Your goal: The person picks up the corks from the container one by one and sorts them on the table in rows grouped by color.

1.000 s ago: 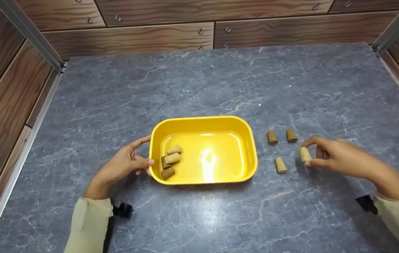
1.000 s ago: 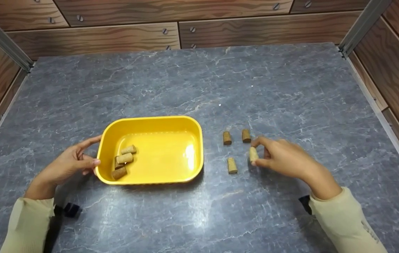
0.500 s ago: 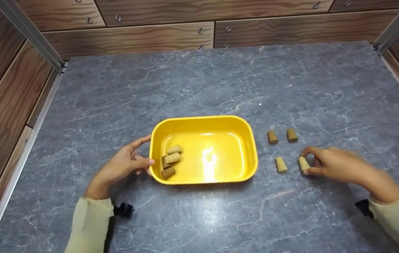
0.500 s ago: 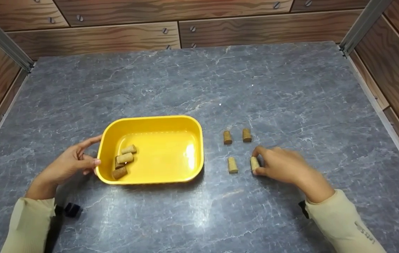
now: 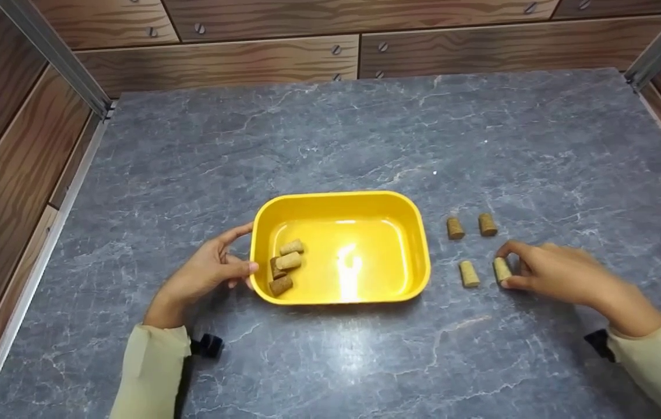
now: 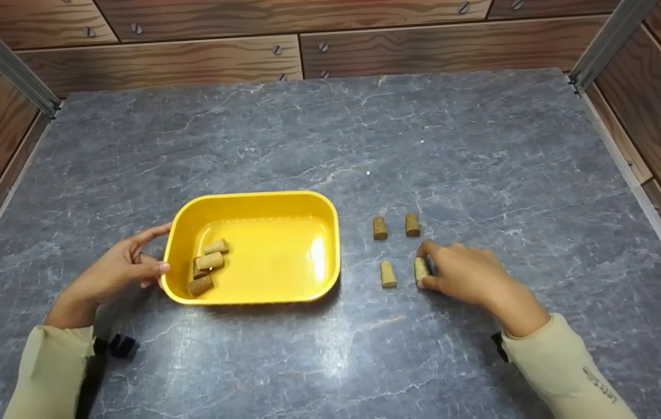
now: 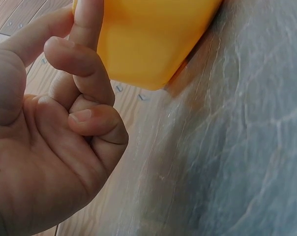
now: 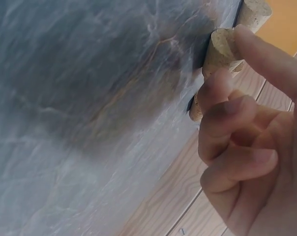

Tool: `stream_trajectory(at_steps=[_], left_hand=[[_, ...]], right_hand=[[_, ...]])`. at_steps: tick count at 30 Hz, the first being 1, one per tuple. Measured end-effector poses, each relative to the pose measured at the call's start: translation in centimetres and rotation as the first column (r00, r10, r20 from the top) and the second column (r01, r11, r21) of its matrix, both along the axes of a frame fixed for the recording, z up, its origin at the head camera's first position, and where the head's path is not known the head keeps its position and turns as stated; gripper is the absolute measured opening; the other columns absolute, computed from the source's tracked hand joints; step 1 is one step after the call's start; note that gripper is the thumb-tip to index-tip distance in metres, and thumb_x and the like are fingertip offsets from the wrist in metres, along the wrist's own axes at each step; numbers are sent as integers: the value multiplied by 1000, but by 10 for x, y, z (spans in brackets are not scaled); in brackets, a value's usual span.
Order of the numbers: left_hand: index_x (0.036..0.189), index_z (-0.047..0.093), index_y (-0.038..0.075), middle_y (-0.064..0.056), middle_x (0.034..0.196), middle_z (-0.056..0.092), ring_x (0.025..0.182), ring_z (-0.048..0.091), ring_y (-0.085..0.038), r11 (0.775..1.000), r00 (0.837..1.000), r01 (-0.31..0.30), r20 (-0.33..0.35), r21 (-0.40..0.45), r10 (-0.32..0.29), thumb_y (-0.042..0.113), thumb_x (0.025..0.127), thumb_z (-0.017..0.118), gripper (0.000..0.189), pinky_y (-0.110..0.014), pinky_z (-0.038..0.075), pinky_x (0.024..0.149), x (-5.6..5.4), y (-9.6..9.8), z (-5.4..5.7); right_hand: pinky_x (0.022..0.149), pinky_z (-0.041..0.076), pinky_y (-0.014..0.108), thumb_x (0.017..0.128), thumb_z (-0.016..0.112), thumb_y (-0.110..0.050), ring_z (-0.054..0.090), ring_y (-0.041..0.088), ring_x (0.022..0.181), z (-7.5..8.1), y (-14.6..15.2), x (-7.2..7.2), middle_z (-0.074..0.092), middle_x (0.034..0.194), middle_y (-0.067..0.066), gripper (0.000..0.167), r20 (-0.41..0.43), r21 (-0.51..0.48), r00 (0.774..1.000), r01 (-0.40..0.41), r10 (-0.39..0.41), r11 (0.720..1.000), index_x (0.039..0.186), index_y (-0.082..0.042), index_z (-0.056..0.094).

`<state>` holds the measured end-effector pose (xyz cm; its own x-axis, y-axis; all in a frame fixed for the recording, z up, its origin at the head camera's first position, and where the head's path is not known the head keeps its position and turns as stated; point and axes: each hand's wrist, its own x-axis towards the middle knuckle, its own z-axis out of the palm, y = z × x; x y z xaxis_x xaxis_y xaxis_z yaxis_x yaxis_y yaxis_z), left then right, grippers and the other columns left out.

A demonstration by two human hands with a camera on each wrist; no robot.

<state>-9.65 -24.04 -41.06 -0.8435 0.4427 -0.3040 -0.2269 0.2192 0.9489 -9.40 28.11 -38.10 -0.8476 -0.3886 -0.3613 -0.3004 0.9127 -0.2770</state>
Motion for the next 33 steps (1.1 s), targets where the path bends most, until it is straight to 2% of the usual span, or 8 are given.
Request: stream_trajectory(at_steps=[9,15,21,28,33], left_hand=[[154,18,5,5,66,72,52,56,-8,1000,1000,-11,8,-5,11,13,89,69,83,-20,44,54,6,-4,-2],[153,20,7,2,66,72,52,56,-9,999,999,-33,6,-16,33,12,88,70,83,-20,44,54,7,-3,-3],[153,22,8,2,65,72,52,56,-9,999,999,-44,10,-13,44,12,87,71,82,-20,44,53,3,1,-2],[153,22,9,1,63,70,49,53,-9,999,999,-46,12,-11,46,12,88,70,81,-21,43,53,1,1,2],[153,22,9,1,64,70,50,52,-9,999,999,-49,19,-10,50,12,87,71,82,-21,43,53,1,2,3]], right_hand=[[52,37,28,83,72,-40,47,9,60,-1,-2,0,57,73,-6,50,11,8,999,-33,33,999,122,-13,57],[51,38,28,83,71,-43,48,9,60,3,1,-1,58,75,-6,57,37,10,999,-27,26,1000,127,-12,53],[52,39,27,86,70,-37,49,7,62,12,3,0,60,80,-5,59,2,-1,1000,-20,20,1000,133,-8,49],[48,37,26,89,67,-36,45,8,55,27,-12,2,60,84,-4,56,-27,-3,1000,8,-8,1000,136,-11,49],[46,37,24,91,64,-39,44,6,53,34,-25,4,61,85,-4,53,-28,-65,1000,5,-7,998,135,-12,51]])
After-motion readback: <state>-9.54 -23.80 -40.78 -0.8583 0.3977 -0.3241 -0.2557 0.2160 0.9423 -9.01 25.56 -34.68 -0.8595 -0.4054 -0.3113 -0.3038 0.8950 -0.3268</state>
